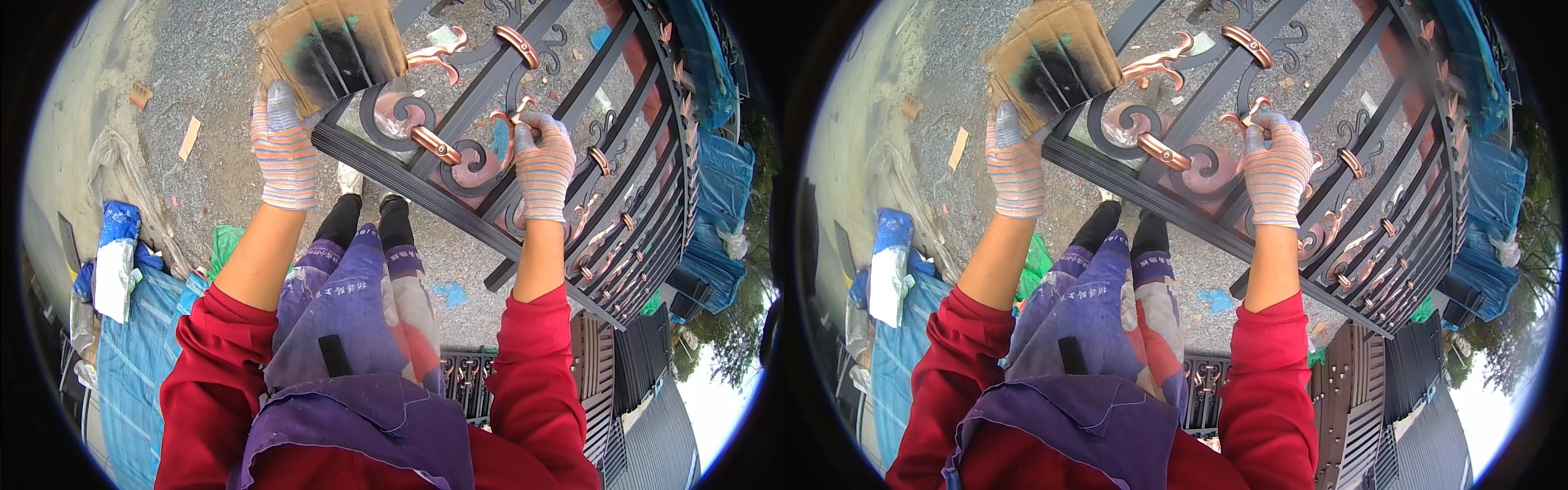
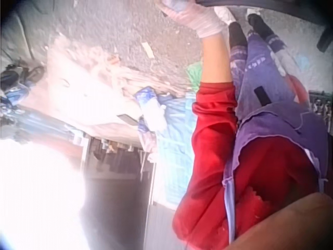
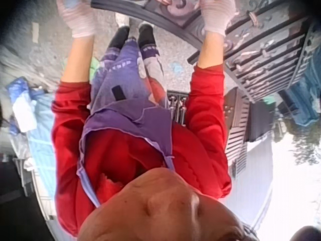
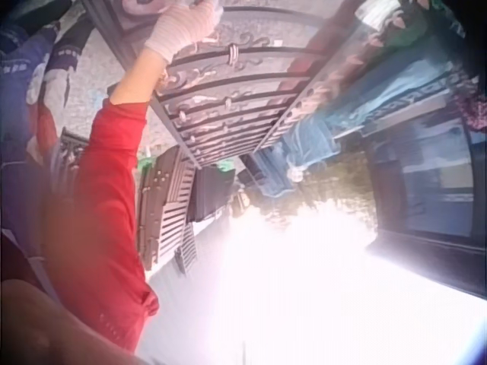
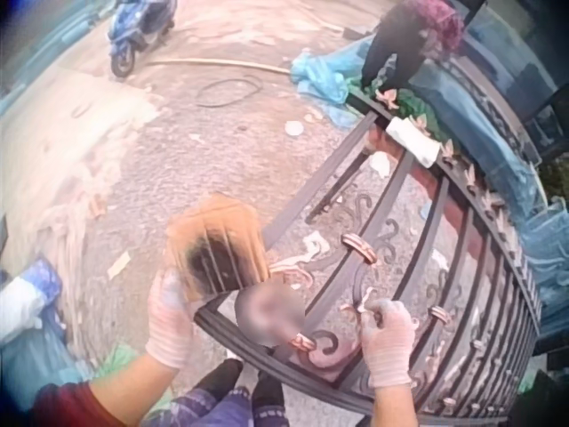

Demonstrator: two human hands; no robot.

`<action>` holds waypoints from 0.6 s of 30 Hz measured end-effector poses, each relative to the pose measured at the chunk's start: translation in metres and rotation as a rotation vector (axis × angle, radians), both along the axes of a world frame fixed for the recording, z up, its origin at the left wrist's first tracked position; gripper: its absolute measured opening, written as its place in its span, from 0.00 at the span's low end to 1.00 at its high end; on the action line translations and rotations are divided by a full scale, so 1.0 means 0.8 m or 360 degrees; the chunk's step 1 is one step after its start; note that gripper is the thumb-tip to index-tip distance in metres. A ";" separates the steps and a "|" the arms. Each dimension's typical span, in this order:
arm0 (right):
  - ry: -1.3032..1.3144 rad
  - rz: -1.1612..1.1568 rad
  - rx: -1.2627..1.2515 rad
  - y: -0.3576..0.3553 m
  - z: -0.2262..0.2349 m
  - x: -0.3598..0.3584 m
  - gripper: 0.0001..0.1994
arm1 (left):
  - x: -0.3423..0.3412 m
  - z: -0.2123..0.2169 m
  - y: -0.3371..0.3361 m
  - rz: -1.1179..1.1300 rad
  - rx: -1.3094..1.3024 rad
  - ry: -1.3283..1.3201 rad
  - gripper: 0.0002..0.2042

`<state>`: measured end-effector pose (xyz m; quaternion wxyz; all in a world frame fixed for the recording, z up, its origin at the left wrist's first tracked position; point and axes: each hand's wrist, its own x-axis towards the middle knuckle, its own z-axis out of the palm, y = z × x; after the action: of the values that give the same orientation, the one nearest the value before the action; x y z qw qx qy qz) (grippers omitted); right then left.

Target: The person paints decorative metal gate sections with a brush, applying a copper-colored finish to the ornamental details. The person moves along the gate, painting different sections and flipping the gate over to access the other side.

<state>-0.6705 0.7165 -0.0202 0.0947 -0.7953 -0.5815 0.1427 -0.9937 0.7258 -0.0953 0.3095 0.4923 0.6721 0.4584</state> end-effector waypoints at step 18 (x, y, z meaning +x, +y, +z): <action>0.0159 0.0053 0.0035 0.013 0.001 -0.003 0.08 | 0.008 0.026 0.002 0.0108 -0.0171 -0.0465 0.17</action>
<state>-0.6728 0.7270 -0.0197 0.1301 -0.7763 -0.5907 0.1774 -0.9871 0.7277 -0.0749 0.4143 0.3801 0.6597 0.4987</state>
